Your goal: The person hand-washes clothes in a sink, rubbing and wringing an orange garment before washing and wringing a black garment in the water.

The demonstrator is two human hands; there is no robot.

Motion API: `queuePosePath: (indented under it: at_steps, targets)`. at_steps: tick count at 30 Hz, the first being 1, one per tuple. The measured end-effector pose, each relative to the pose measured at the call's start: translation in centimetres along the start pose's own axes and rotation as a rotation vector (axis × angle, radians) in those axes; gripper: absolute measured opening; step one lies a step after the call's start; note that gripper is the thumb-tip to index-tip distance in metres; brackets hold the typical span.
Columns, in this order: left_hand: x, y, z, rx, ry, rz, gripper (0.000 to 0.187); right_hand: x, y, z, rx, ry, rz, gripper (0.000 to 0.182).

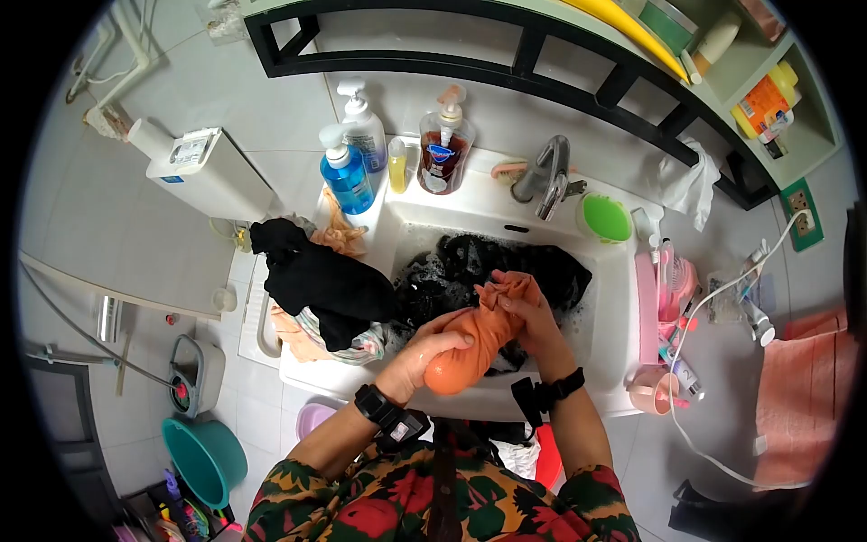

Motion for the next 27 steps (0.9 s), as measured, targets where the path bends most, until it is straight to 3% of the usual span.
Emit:
queuePosePath:
  at_steps: [2,3,5,6,8,12,14,15,16,18,19,20,21,23,25,27]
  targets:
    - [0.0,-0.1,0.0,0.036,0.109,0.036,0.057,0.4,0.3,-0.3,0.122,0.003,0.039,0.061]
    - [0.0,-0.1,-0.1,0.071,0.221,0.071,0.055,0.2,0.3,-0.2,0.122,0.001,0.039,0.061]
    - [-0.3,-0.4,0.2,0.109,0.268,0.123,0.055,-0.3,0.5,0.0,0.164,0.117,0.187,0.085]
    - [-0.3,-0.5,0.1,0.153,0.315,0.170,0.055,-0.2,0.6,-0.2,0.164,0.117,0.186,0.085]
    - [-0.5,-0.3,-0.2,0.094,0.186,0.102,0.055,0.4,1.1,-0.7,0.106,0.359,0.194,0.099]
    - [-0.9,-0.5,-0.3,-0.009,-0.103,-0.040,0.054,1.7,1.5,-2.5,0.053,0.485,0.164,0.093]
    - [-0.9,-1.0,-0.5,-0.069,-0.013,-0.090,0.055,2.4,1.6,-2.4,-0.149,0.708,0.288,0.082]
    - [-1.0,-1.1,-0.4,-0.129,0.080,-0.141,0.056,2.5,1.6,-2.7,-0.149,0.705,0.289,0.082]
    - [-1.2,-1.0,-0.3,-0.129,0.077,-0.144,0.056,3.2,1.8,-3.0,-0.234,0.789,0.403,0.075]
    - [-1.0,-0.9,0.1,-0.176,0.171,0.101,0.058,4.3,1.9,-3.6,-0.321,0.872,0.519,0.069]
    - [-0.7,-0.8,0.3,-0.200,0.219,0.226,0.060,5.3,2.1,-4.4,-0.315,1.001,0.780,0.064]
    - [-0.3,-0.8,0.5,-0.081,0.301,0.322,0.057,5.9,2.6,-5.1,-0.304,1.122,1.042,0.060]
    - [0.0,-0.8,0.2,-0.084,0.300,0.323,0.057,6.0,2.7,-5.2,-0.305,1.119,1.041,0.060]
    - [0.1,-1.3,-1.2,-0.005,0.491,0.116,0.056,6.0,3.4,-6.0,-0.204,1.195,1.205,0.057]
    - [0.4,-2.4,-0.5,-0.041,0.545,0.046,0.046,5.3,4.1,-6.3,-0.227,1.178,1.211,0.053]
    - [0.2,-3.9,1.3,-0.112,0.490,-0.275,0.030,3.9,3.9,-5.2,-0.280,0.871,0.802,0.052]
Point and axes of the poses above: each hand's wrist, its own y-axis away from the middle knuckle, its own z-axis out of the back of the hand, x = y × z, the point moved 3 cm from there along -y, towards the middle knuckle, and after that the axes turned 10 degrees about y, right-handed, at the moved point
